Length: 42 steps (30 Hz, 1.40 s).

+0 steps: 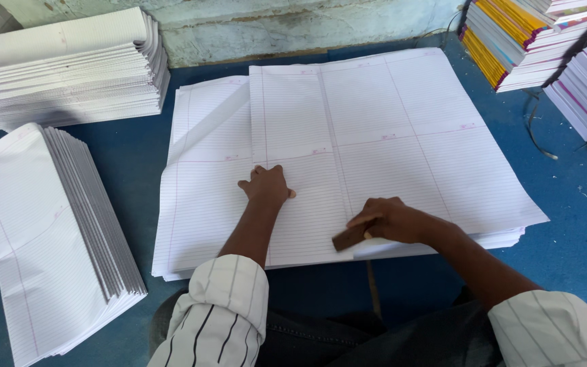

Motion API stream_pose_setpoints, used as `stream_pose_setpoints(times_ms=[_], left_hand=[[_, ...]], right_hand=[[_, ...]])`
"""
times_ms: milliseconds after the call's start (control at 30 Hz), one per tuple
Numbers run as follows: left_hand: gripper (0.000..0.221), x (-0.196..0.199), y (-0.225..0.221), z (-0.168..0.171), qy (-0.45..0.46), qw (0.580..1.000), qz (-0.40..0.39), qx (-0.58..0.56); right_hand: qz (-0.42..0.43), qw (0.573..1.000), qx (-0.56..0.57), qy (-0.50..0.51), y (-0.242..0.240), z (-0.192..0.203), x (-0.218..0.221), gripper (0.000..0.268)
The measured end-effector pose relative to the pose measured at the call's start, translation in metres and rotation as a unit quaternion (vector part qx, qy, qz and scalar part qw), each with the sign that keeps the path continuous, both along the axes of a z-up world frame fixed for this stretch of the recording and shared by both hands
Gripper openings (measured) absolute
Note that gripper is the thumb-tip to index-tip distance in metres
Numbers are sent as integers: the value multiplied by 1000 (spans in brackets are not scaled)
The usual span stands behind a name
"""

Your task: The person folds large lined paper sheets in half, presses the crease with a wooden block, and stacks the folded sheets. The person repeats this process for multiple sheets, aligning edges and smoothing folds.

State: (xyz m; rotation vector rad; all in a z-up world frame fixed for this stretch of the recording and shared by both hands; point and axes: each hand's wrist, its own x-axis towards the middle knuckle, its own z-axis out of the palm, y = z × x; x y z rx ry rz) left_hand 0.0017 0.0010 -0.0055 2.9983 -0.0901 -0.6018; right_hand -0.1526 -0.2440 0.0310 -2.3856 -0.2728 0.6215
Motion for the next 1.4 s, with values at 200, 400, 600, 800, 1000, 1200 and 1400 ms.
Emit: stream_pose_setpoints(times_ms=[200, 400, 600, 800, 1000, 1200, 1400], left_hand=[[68, -1, 1, -1, -3, 1000, 3, -6], [71, -1, 3, -4, -11, 1000, -1, -17], [76, -2, 5, -3, -10, 1000, -3, -23], [77, -5, 3, 1, 3, 1000, 2, -13], [74, -5, 3, 4, 11, 1000, 2, -5], [75, -6, 3, 5, 4, 1000, 0, -1], [75, -5, 3, 6, 9, 1000, 2, -12]], right_hand=[[-107, 993, -49, 17, -21, -3, 9, 33], [-152, 986, -72, -23, -77, -18, 22, 39], [-292, 956, -25, -36, -140, -28, 27, 43], [-435, 900, -13, -15, -187, -28, 16, 45], [-564, 823, 56, -41, -235, -32, -2, 40], [-629, 774, 44, -54, -272, -44, -24, 37], [-680, 731, -35, -42, -303, -63, -56, 33]])
